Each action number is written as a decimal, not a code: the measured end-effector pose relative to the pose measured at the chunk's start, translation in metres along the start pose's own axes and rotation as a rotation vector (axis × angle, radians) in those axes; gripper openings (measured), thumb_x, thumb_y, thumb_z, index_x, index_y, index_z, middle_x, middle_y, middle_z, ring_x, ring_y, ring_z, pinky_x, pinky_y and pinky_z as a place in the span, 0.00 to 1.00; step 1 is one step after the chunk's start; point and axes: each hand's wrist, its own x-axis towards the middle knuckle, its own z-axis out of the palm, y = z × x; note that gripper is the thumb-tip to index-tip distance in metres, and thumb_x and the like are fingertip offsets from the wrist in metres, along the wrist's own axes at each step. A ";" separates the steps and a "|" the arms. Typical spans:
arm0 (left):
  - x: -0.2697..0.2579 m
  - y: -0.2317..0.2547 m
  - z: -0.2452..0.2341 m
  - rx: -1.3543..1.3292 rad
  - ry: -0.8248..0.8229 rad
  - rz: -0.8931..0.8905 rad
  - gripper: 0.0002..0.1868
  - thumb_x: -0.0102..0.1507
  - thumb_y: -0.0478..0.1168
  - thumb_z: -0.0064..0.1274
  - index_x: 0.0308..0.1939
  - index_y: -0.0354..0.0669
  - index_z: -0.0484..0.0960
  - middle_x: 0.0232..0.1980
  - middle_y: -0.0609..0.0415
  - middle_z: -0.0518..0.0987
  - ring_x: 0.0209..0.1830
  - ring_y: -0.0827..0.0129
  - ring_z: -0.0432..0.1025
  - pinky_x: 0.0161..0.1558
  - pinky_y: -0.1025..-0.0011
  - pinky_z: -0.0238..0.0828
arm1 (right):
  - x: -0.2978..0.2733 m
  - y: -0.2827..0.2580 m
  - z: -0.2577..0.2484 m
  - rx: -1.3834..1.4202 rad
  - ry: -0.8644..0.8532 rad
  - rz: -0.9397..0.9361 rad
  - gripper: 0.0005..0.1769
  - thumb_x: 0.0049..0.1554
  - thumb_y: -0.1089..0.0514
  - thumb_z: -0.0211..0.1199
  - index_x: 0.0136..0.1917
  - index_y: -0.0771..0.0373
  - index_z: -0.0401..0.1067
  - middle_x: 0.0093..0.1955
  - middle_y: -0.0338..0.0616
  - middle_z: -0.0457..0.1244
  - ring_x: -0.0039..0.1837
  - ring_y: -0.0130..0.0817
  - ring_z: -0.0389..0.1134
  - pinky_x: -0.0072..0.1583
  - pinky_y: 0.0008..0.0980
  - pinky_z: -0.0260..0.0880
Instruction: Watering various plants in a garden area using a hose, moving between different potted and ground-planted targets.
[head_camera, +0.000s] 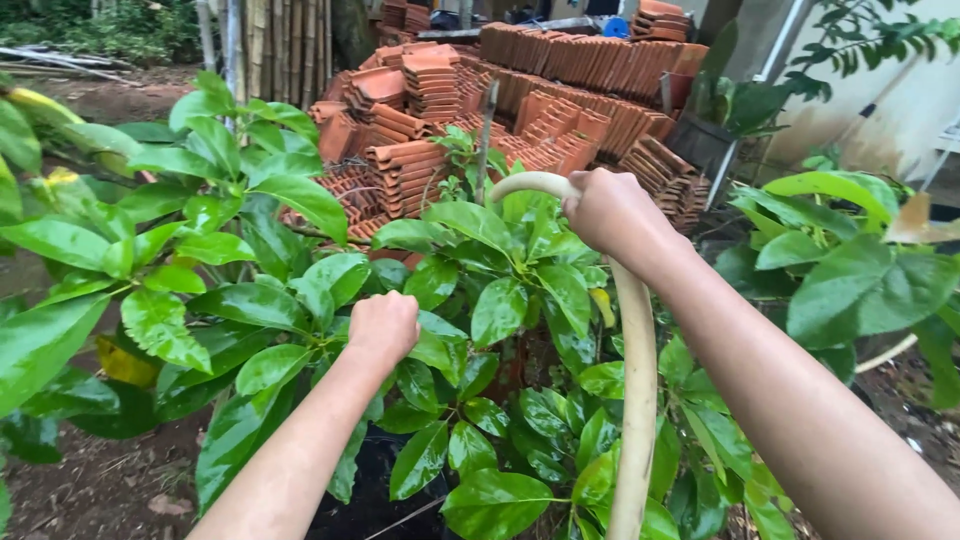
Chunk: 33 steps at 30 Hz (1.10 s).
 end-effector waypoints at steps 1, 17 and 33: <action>-0.002 -0.002 -0.002 0.002 0.000 -0.009 0.12 0.60 0.40 0.51 0.35 0.40 0.88 0.35 0.41 0.86 0.42 0.44 0.83 0.46 0.46 0.80 | 0.003 -0.002 0.002 0.003 -0.002 -0.008 0.23 0.59 0.47 0.56 0.67 0.42 0.74 0.56 0.62 0.69 0.60 0.60 0.71 0.60 0.57 0.72; -0.017 -0.053 -0.001 -0.001 0.008 -0.116 0.12 0.60 0.40 0.51 0.37 0.38 0.88 0.37 0.40 0.86 0.44 0.44 0.83 0.47 0.46 0.80 | 0.055 -0.061 0.059 0.088 -0.062 -0.065 0.21 0.58 0.48 0.56 0.64 0.48 0.75 0.57 0.63 0.68 0.62 0.62 0.70 0.62 0.58 0.71; 0.002 -0.046 0.028 -0.019 0.031 -0.076 0.11 0.59 0.38 0.52 0.36 0.37 0.88 0.35 0.40 0.86 0.42 0.44 0.83 0.45 0.45 0.80 | 0.033 -0.053 0.085 0.234 -0.179 -0.056 0.29 0.60 0.54 0.52 0.75 0.56 0.66 0.67 0.68 0.63 0.65 0.62 0.68 0.53 0.50 0.79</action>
